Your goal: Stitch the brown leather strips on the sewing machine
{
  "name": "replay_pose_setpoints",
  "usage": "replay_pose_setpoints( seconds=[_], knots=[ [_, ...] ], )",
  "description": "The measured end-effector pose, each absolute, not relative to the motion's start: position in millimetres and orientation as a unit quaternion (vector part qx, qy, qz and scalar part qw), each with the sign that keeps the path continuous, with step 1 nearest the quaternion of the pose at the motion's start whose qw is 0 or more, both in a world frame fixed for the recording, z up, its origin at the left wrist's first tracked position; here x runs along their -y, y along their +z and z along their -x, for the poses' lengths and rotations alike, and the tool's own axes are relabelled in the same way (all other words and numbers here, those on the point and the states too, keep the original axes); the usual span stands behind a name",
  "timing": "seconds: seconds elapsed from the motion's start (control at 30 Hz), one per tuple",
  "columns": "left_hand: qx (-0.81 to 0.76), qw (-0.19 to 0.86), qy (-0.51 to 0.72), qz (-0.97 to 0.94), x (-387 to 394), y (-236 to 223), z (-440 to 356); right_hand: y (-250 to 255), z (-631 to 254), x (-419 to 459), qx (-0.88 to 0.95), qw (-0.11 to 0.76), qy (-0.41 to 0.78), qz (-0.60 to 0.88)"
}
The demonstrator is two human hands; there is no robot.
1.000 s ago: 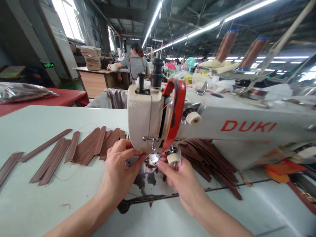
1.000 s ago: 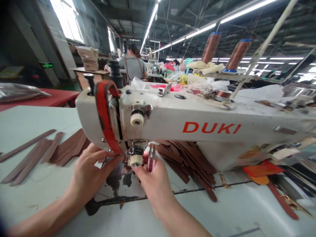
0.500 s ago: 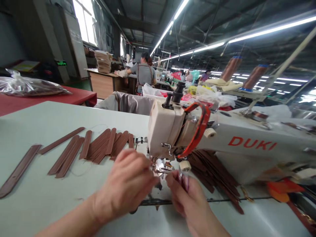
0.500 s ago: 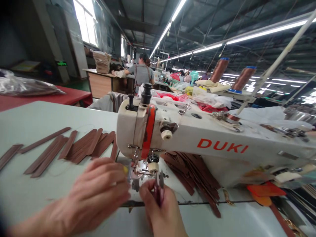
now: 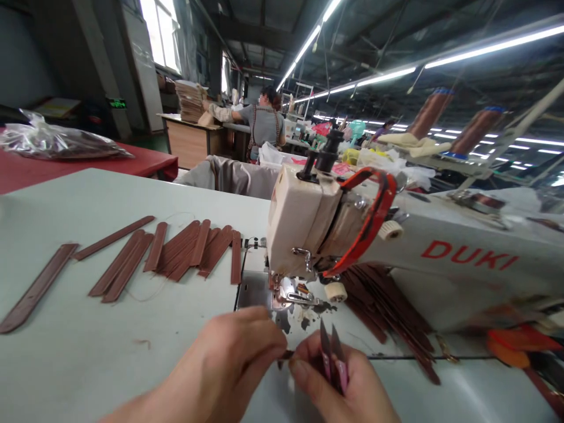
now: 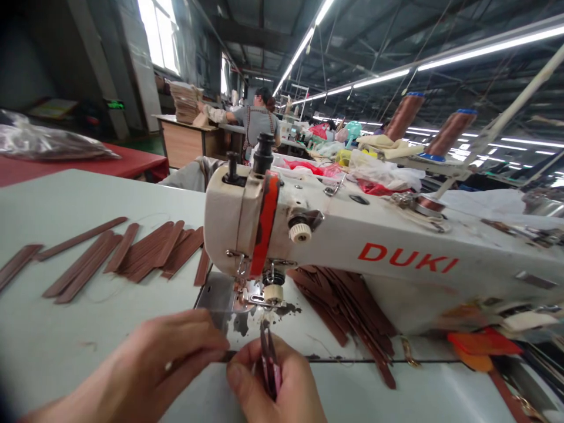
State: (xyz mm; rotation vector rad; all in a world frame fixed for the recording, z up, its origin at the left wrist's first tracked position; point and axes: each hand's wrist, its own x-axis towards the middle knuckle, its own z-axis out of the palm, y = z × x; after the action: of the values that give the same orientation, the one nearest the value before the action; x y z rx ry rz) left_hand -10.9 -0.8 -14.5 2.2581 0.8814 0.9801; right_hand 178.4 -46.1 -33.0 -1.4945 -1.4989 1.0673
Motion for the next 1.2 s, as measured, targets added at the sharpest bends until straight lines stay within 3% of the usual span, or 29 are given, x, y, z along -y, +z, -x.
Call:
replay_pose_setpoints(
  seconds=[0.2,0.3,0.7,1.2],
  knots=[
    [-0.466,0.222,0.341,-0.786,-55,-23,7,-24,-198,-13,0.791,0.27,0.023,0.549],
    [-0.457,0.205,0.36,-0.787,-64,-33,1,-33,-199,-30,0.788,0.295,-0.044,0.538],
    [-0.429,0.216,0.389,-0.786,-64,-38,1,-55,-209,-31,0.738,0.29,0.079,0.605],
    [-0.425,0.222,0.394,-0.784,-63,-42,1,-62,-222,-34,0.758,0.252,0.095,0.595]
  ],
)
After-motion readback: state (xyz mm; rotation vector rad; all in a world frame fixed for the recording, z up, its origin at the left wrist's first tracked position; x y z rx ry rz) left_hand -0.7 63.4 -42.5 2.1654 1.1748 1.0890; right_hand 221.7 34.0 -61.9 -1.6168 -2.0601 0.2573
